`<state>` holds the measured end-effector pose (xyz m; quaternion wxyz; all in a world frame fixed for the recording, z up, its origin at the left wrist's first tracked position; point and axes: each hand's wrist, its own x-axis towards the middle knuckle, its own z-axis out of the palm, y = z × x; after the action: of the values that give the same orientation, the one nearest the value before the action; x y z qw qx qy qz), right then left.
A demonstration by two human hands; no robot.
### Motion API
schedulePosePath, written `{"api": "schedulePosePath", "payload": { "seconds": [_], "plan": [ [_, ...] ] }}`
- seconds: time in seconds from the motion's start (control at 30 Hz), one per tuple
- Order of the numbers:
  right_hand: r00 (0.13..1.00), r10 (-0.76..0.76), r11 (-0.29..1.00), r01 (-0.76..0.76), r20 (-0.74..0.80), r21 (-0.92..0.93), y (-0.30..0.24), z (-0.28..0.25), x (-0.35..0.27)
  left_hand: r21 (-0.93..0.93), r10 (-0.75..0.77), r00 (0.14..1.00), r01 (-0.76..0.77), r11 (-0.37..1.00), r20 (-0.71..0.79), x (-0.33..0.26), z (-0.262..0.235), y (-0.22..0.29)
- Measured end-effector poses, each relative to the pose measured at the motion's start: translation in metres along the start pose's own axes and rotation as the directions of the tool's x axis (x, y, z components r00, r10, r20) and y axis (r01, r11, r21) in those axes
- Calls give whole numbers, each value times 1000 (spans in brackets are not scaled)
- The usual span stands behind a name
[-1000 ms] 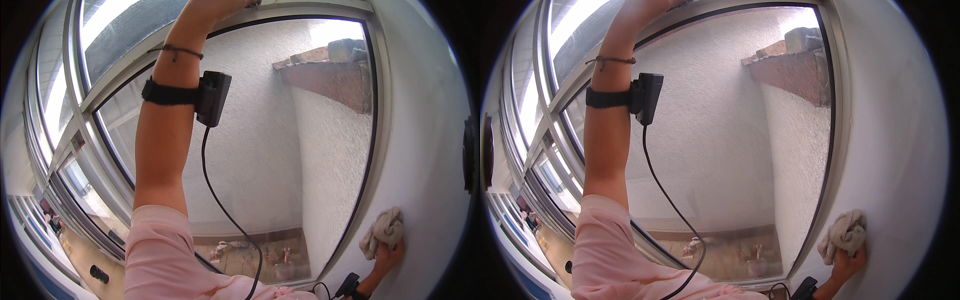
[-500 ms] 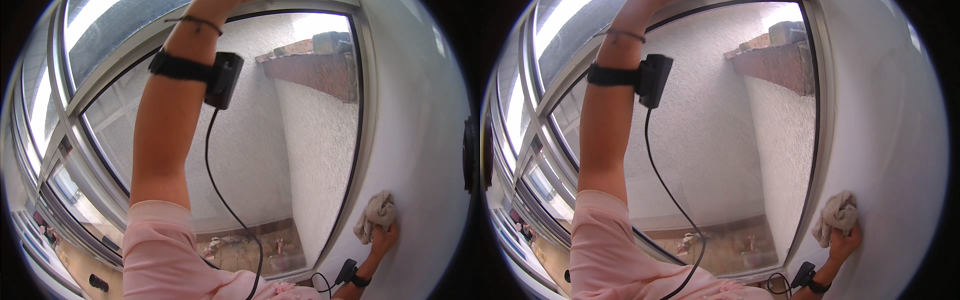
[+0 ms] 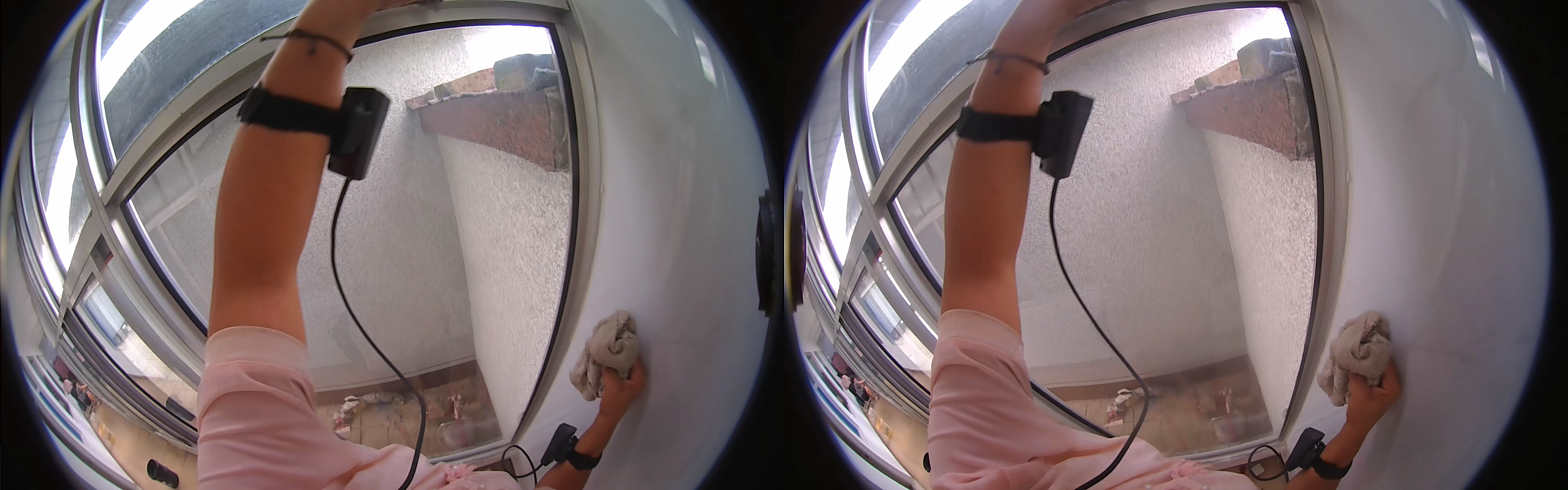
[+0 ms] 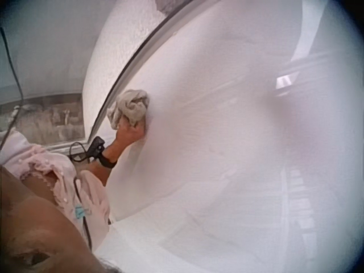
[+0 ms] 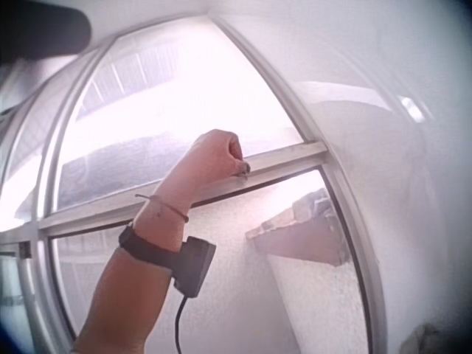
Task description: The person cleans the frame and tracks of a sliding glass window using a cloth and a steel wool scrubber, moving between the top frame and vertical tracks.
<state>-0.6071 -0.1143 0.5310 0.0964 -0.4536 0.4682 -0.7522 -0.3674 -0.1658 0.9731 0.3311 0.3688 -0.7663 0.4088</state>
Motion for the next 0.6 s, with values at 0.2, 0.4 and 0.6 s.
{"api": "schedulePosePath", "payload": {
  "seconds": [0.2, 0.4, 0.6],
  "plan": [
    [999, 46, 999, -45, -7, 14, 3, -4, 1, 166, 100, 994, -91, 982, -48, -12, -3, -6],
    [1000, -11, 1000, 11, -6, 17, -6, 4, 0, 123, 72, 996, -65, 990, -52, -7, 2, -9],
    [1000, -4, 1000, 4, -2, 8, -2, -6, 0, -3, 38, 984, -39, 999, -175, 64, 68, 47]
  ]
}}
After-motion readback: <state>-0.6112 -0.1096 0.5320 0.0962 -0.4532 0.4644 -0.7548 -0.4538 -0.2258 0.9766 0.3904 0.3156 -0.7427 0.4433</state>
